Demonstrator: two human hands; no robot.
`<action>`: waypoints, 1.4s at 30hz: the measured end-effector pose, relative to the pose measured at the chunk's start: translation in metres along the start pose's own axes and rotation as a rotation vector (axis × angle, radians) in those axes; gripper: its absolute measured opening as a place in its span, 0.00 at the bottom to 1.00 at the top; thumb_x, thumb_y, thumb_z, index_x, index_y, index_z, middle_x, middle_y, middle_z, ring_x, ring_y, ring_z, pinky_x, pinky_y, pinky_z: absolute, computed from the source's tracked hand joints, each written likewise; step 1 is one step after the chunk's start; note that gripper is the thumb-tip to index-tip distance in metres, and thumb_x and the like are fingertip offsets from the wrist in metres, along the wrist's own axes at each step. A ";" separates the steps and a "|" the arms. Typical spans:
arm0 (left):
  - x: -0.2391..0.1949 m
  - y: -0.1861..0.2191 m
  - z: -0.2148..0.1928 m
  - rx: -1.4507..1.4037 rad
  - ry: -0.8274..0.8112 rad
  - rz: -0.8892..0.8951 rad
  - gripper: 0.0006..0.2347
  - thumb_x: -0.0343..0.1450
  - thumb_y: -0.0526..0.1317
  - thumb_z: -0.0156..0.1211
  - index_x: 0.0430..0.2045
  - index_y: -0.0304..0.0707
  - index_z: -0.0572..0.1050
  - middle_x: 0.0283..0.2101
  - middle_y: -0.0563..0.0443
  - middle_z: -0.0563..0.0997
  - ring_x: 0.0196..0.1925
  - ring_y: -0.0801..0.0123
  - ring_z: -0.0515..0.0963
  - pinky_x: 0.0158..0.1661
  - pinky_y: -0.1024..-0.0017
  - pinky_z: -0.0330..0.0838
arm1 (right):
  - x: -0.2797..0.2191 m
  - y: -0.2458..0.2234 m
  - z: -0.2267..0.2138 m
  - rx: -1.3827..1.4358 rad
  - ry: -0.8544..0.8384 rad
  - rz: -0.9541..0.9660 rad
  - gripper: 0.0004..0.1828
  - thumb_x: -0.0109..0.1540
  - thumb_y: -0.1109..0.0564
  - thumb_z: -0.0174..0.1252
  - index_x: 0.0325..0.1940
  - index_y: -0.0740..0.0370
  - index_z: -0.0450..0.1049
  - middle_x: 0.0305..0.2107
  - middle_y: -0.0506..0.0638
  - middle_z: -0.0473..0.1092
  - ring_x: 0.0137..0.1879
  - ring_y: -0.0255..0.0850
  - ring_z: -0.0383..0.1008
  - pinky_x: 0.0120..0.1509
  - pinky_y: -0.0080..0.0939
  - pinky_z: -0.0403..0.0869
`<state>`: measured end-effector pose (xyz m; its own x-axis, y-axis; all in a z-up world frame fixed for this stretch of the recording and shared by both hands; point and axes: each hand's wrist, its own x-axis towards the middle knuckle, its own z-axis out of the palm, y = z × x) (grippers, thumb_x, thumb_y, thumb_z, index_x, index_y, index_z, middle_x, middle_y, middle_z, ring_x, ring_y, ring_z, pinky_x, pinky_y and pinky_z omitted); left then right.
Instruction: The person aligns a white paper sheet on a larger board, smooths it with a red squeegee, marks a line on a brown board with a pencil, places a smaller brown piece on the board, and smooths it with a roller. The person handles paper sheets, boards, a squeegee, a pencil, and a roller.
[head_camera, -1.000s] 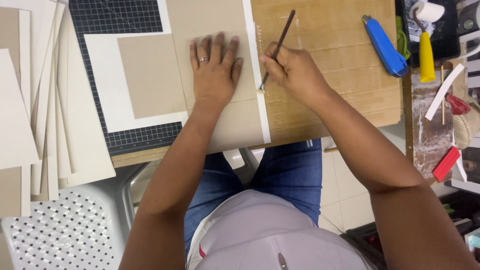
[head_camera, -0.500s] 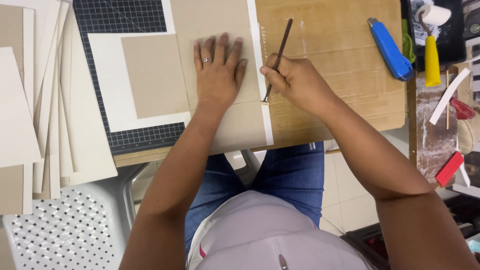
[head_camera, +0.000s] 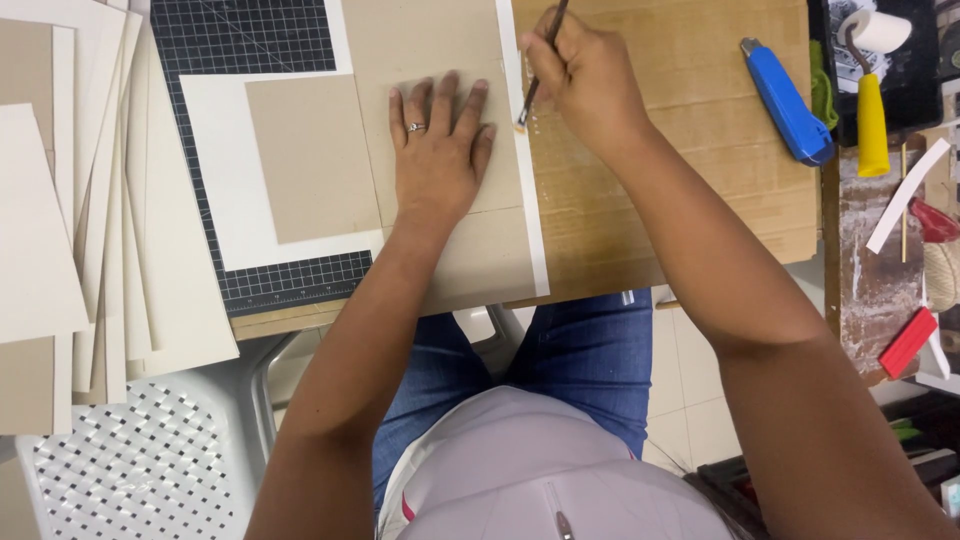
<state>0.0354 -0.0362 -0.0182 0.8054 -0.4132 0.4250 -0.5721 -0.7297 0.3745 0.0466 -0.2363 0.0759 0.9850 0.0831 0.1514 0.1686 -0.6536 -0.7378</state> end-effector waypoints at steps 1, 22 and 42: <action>0.000 0.001 -0.001 0.004 -0.002 0.000 0.19 0.80 0.50 0.49 0.66 0.47 0.70 0.66 0.41 0.70 0.67 0.39 0.66 0.70 0.37 0.44 | 0.006 0.011 0.001 -0.054 0.102 -0.070 0.16 0.76 0.58 0.55 0.33 0.60 0.65 0.20 0.46 0.72 0.25 0.33 0.76 0.33 0.32 0.71; -0.001 -0.001 0.000 -0.004 0.029 0.008 0.18 0.80 0.48 0.51 0.64 0.45 0.72 0.65 0.41 0.70 0.66 0.39 0.66 0.69 0.36 0.45 | -0.041 -0.017 0.010 -0.130 0.316 -0.133 0.15 0.77 0.56 0.46 0.36 0.62 0.66 0.16 0.47 0.70 0.21 0.36 0.74 0.25 0.36 0.71; -0.002 -0.002 0.006 -0.003 0.008 -0.004 0.19 0.80 0.50 0.51 0.64 0.46 0.72 0.66 0.42 0.69 0.67 0.38 0.65 0.70 0.36 0.42 | -0.125 -0.043 0.002 -0.054 0.209 0.073 0.18 0.75 0.56 0.50 0.30 0.58 0.65 0.19 0.44 0.69 0.25 0.33 0.73 0.34 0.33 0.70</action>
<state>0.0362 -0.0370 -0.0245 0.8062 -0.4060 0.4304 -0.5695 -0.7298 0.3783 -0.0838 -0.2169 0.0872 0.9644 -0.1194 0.2359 0.0894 -0.6924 -0.7160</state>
